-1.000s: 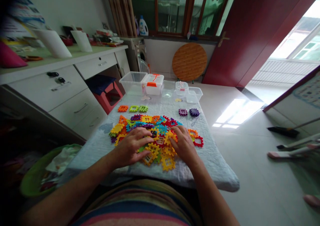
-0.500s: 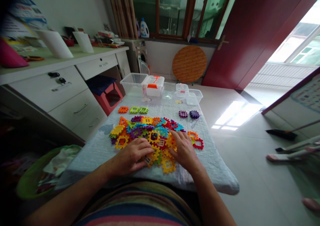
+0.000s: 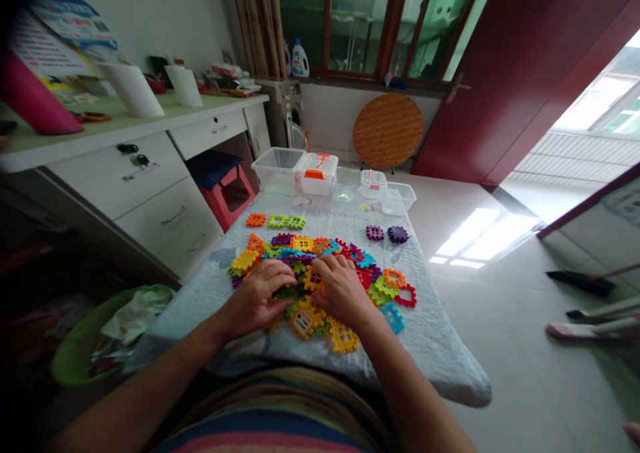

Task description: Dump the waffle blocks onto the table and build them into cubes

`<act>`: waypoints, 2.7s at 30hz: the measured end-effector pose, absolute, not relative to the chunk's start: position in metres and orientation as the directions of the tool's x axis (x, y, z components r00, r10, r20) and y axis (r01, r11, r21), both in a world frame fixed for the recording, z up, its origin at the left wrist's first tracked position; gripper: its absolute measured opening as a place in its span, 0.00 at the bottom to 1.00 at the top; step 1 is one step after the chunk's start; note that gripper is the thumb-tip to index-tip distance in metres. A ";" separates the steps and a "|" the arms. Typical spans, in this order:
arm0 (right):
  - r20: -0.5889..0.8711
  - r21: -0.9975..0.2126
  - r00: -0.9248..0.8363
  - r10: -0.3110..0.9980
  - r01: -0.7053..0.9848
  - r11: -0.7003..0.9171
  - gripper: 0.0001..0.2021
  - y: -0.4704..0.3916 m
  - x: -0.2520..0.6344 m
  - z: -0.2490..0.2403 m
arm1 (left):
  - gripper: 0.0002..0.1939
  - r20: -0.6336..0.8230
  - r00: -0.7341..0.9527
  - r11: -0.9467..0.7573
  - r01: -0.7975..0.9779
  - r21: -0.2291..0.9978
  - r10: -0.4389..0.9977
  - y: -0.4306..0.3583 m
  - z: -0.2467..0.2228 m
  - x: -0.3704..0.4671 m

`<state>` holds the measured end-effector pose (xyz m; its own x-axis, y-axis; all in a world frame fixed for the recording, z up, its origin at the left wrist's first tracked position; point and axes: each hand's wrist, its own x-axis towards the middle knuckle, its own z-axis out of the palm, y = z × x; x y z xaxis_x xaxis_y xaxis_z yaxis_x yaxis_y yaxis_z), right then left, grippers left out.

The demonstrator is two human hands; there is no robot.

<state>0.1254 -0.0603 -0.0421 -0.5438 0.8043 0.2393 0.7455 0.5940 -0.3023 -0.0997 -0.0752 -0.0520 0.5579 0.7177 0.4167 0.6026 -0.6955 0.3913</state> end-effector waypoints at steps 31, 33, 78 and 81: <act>0.311 -0.470 -0.349 0.884 0.752 0.463 0.20 -0.080 0.160 -0.054 | 0.12 0.096 0.737 -0.743 0.658 0.124 0.669 -0.041 -0.025 -0.032; 0.304 -0.499 -0.336 0.892 0.741 0.449 0.21 -0.075 0.158 -0.057 | 0.16 0.109 0.733 -0.739 0.653 0.167 0.672 -0.039 -0.030 -0.034; 0.180 -0.699 -0.260 0.949 0.645 0.309 0.13 -0.034 0.156 -0.045 | 0.25 0.327 0.636 -0.715 0.615 0.333 0.699 0.003 -0.015 -0.056; 0.197 -0.505 -0.334 0.922 0.771 0.387 0.16 -0.040 0.155 -0.046 | 0.25 0.322 0.635 -0.712 0.626 0.317 0.702 0.001 -0.016 -0.058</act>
